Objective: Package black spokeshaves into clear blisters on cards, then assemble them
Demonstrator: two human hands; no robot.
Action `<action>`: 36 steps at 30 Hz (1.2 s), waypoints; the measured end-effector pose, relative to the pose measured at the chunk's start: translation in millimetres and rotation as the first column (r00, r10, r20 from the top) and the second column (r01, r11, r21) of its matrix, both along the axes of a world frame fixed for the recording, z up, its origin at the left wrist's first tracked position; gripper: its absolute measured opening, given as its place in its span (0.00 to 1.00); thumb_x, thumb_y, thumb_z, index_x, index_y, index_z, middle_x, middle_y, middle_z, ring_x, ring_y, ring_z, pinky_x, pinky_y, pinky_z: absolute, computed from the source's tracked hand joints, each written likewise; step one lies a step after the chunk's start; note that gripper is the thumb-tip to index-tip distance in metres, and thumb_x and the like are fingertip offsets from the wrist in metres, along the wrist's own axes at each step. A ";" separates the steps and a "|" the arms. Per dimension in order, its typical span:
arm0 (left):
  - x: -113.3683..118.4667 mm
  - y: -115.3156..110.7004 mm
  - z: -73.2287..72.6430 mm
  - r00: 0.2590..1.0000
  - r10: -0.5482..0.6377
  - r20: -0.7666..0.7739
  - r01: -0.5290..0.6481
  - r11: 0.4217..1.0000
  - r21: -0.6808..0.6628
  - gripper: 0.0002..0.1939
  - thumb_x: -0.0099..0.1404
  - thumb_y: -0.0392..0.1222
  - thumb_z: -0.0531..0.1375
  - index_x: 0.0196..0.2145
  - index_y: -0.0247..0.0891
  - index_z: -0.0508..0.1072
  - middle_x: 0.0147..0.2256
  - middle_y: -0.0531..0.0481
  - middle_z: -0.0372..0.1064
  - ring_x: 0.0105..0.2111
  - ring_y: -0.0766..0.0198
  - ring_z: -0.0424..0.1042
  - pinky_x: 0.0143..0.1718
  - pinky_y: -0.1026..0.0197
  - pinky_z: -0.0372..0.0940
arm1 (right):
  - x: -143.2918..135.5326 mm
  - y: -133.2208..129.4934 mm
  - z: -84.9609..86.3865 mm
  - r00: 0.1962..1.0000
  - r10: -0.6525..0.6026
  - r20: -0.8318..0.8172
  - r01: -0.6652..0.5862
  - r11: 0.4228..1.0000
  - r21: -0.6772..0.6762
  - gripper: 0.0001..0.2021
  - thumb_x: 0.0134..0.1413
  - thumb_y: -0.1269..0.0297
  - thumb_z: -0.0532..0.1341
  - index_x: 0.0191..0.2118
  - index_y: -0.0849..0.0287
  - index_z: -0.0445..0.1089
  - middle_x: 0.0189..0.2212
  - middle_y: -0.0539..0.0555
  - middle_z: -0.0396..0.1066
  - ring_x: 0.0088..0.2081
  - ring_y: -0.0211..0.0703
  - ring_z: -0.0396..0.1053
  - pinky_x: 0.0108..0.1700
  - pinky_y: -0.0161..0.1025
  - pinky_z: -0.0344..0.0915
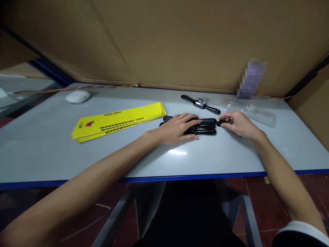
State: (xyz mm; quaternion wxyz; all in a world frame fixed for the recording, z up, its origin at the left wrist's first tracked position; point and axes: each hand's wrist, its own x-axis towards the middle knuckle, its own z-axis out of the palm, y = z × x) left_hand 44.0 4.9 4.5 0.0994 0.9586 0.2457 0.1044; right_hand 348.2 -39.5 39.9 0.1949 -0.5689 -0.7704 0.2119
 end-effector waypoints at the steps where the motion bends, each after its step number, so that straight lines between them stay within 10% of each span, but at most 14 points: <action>1: 0.0 0.1 0.0 1.000 0.001 -0.002 -0.001 1.000 0.001 0.37 0.75 0.68 0.51 0.70 0.42 0.63 0.67 0.37 0.62 0.66 0.40 0.62 0.64 0.37 0.62 | 0.1 0.2 -0.3 1.000 0.002 0.006 -0.002 1.000 0.002 0.16 0.58 0.49 0.65 0.44 0.53 0.81 0.40 0.57 0.80 0.40 0.51 0.74 0.45 0.51 0.70; 36: 1.0 -0.8 2.2 1.000 0.006 -0.023 -0.006 1.000 0.005 0.37 0.76 0.66 0.52 0.71 0.40 0.63 0.68 0.35 0.62 0.66 0.39 0.62 0.64 0.38 0.62 | 13.2 -1.2 -0.3 0.986 0.030 0.166 -0.046 0.995 0.092 0.16 0.58 0.54 0.64 0.48 0.54 0.80 0.43 0.59 0.80 0.43 0.57 0.75 0.48 0.54 0.70</action>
